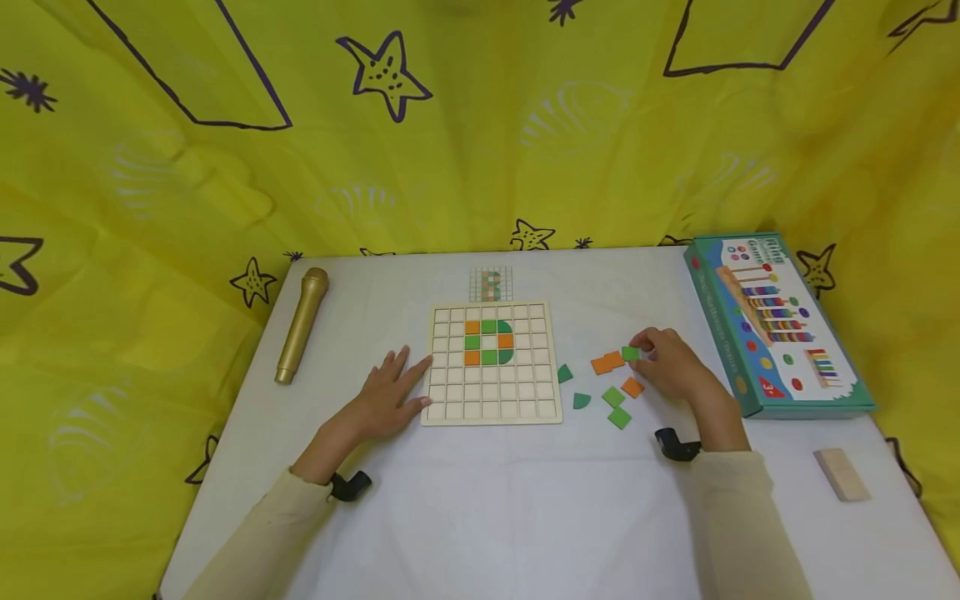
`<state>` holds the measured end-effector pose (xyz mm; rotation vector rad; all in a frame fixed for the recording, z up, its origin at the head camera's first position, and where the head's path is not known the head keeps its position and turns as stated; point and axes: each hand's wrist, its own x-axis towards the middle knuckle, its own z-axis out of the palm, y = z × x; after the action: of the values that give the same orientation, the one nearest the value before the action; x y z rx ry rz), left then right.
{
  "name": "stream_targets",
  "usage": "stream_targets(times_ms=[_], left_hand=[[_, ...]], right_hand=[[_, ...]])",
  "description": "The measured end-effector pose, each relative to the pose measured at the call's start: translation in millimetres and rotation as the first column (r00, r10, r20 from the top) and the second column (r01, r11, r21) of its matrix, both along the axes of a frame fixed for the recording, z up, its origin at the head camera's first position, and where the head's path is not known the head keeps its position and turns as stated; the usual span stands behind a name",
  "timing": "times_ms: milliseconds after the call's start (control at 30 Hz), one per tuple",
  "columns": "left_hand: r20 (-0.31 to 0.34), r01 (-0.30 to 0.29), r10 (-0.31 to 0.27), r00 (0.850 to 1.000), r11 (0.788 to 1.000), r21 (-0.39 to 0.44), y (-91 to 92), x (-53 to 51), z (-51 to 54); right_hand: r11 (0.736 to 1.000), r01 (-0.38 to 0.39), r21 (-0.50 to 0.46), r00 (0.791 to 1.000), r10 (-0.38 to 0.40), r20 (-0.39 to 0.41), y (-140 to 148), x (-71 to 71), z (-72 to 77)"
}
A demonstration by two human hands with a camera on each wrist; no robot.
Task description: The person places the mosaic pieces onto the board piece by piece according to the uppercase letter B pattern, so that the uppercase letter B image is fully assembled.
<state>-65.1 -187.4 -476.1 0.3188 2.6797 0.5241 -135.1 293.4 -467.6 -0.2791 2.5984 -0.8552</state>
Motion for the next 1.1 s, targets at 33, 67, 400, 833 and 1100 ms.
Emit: stream_targets(times_ms=[33,67,400,833,1100], left_hand=[[-0.001,0.000,0.000,1.000,1.000,0.002,-0.1,-0.3,-0.4],[-0.001,0.001,-0.001,1.000,1.000,0.004,-0.2,-0.7,-0.8],[-0.002,0.004,-0.004,1.000,1.000,0.005,-1.9,-1.5,-0.5],[-0.004,0.008,-0.008,1.000,1.000,0.001,-0.5,1.7,-2.1],[-0.007,0.013,-0.013,1.000,1.000,0.003,-0.8,-0.6,-1.8]], right_hand=[[1.000,-0.002,-0.005,1.000,0.002,0.000,-0.2,0.6,0.0],[1.000,-0.004,-0.011,1.000,0.004,0.002,-0.6,1.1,0.1],[1.000,0.002,0.002,1.000,-0.002,-0.017,-8.3,1.5,-1.0],[1.000,0.026,-0.017,0.994,-0.027,-0.101,-15.0,5.0,-11.3],[0.998,0.066,-0.023,0.990,-0.068,-0.123,-30.6,-1.3,-5.4]])
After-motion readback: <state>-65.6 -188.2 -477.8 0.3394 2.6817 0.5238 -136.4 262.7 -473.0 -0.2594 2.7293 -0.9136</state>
